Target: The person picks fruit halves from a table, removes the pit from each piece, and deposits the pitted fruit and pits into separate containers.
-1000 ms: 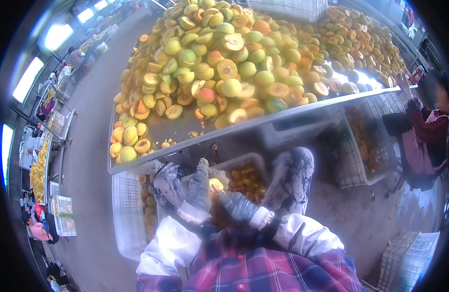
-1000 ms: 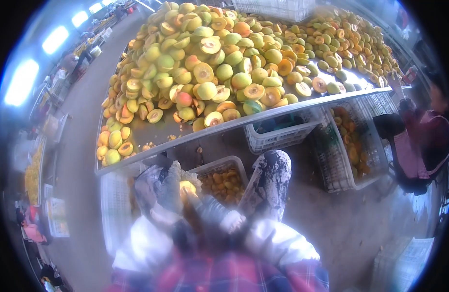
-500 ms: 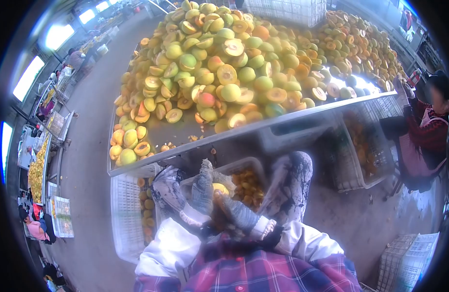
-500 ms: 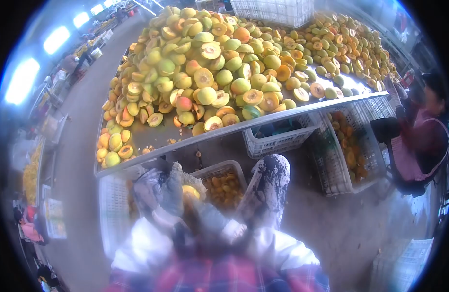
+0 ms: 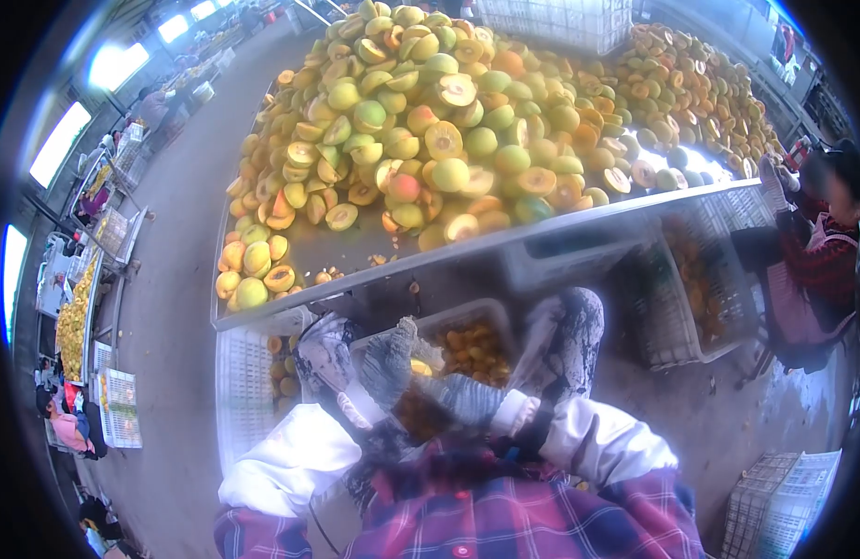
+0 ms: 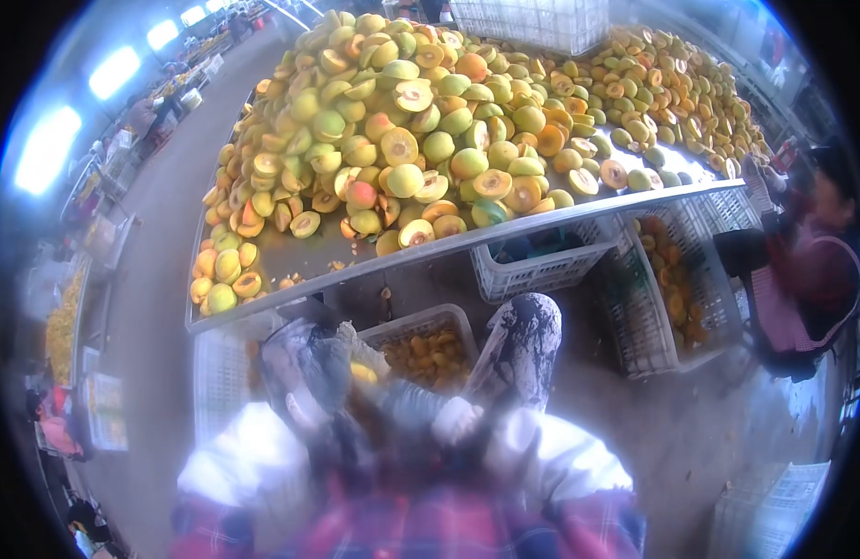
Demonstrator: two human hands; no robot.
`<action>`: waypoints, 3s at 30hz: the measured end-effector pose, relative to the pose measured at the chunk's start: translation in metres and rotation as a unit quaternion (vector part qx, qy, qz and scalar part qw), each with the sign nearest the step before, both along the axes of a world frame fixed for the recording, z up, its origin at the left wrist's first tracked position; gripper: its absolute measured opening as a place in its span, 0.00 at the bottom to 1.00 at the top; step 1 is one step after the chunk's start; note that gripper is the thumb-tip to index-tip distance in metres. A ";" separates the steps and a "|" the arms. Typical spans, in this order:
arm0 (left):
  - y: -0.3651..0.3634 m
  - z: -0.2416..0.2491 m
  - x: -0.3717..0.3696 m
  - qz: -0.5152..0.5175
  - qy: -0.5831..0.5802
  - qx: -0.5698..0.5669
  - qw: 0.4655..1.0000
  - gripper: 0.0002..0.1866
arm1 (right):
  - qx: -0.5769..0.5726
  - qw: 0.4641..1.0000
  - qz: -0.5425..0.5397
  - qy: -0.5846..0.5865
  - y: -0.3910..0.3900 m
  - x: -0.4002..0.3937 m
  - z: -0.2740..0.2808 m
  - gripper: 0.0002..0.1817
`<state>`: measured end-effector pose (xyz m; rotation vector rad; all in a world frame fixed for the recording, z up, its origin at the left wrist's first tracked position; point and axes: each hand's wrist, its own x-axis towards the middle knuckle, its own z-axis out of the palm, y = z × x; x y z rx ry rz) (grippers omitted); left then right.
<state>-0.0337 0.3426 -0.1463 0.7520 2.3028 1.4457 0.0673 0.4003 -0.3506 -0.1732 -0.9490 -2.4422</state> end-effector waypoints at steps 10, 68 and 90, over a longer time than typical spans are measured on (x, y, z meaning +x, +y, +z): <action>0.049 -0.011 0.055 0.278 0.176 0.263 0.907 0.31 | 0.599 0.801 0.012 -0.025 0.009 0.013 0.093 0.20; 0.034 -0.091 -0.003 0.333 0.014 0.376 0.865 0.20 | 0.965 0.151 -0.199 -0.077 -0.013 -0.050 0.097 0.15; 0.012 -0.051 -0.006 0.245 -0.246 0.275 0.897 0.17 | 0.933 0.282 -0.217 -0.042 -0.005 -0.023 0.078 0.24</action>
